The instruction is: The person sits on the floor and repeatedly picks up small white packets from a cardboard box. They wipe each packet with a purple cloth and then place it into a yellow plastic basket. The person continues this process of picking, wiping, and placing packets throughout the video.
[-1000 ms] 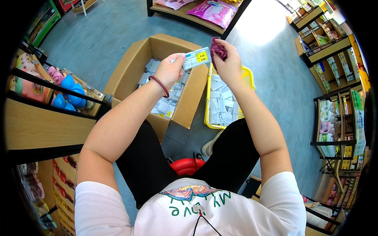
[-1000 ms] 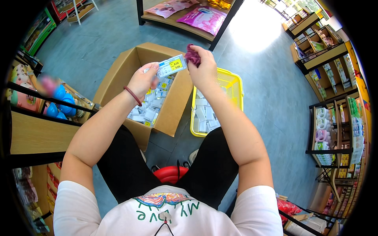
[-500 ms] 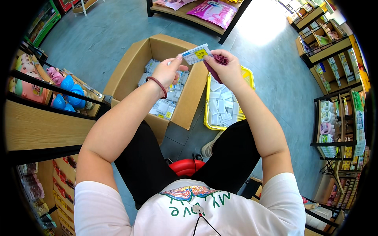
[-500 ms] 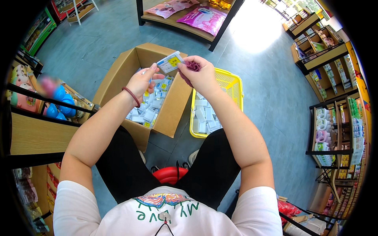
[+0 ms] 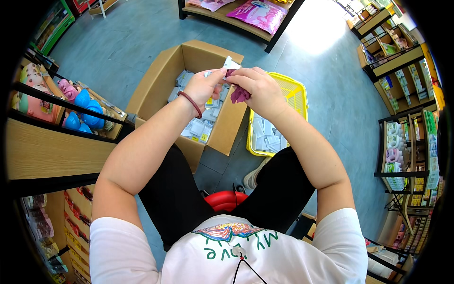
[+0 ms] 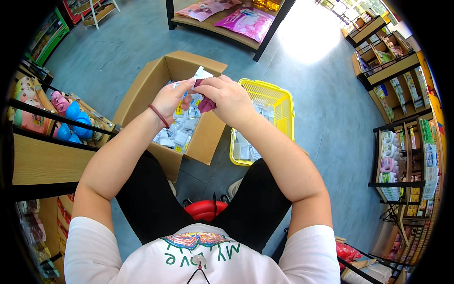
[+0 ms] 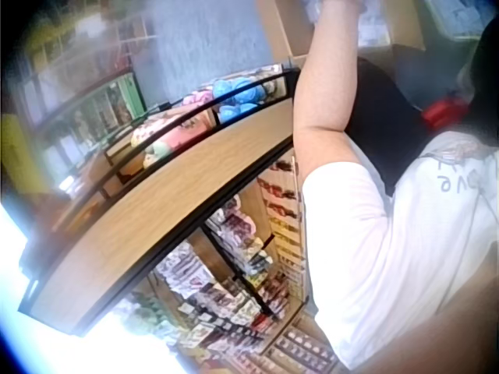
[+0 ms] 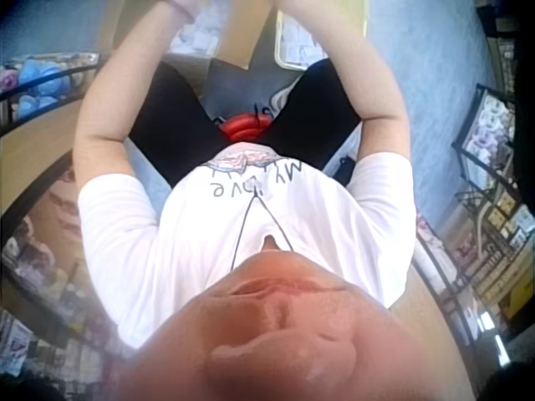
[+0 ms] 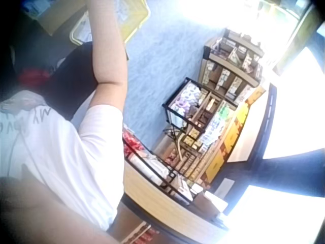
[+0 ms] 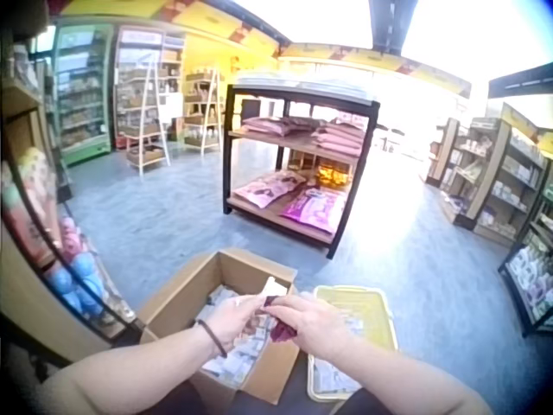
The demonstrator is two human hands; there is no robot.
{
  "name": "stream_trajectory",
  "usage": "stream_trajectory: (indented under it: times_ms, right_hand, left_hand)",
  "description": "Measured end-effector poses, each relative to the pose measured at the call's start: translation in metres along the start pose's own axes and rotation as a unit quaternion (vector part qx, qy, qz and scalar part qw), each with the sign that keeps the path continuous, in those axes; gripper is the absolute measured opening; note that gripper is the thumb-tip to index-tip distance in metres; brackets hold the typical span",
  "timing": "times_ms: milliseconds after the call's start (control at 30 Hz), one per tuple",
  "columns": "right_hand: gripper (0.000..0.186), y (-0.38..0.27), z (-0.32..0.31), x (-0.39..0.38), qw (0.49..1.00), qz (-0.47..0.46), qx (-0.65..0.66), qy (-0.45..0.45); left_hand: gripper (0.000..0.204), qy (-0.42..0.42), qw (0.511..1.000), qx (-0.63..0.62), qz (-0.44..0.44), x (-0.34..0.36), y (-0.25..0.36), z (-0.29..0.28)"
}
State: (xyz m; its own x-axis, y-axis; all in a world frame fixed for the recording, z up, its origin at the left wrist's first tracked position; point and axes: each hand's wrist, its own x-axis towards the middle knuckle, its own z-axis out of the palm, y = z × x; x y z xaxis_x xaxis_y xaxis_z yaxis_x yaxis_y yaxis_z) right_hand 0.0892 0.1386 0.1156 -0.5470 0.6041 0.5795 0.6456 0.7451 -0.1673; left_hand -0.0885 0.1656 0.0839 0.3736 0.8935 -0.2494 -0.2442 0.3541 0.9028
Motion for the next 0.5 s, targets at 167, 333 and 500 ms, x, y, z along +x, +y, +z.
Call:
stream_trajectory:
  times_ms: [167,333,500]
  right_hand:
    - [0.044,-0.009,-0.003,0.0,0.997,-0.035,0.026,-0.057]
    - [0.042,-0.009,0.001,-0.003,0.999,-0.016,-0.002,-0.038]
    - [0.034,0.004,-0.002,-0.002,0.998,0.042,-0.05,0.0]
  left_hand:
    - [0.02,0.027,1.0,-0.012,-0.006,0.001,-0.002,-0.008]
    - [0.02,0.065,0.998,-0.002,0.017,-0.004,0.001,0.0]
    - [0.023,0.053,0.998,0.011,0.024,-0.005,0.002,0.0]
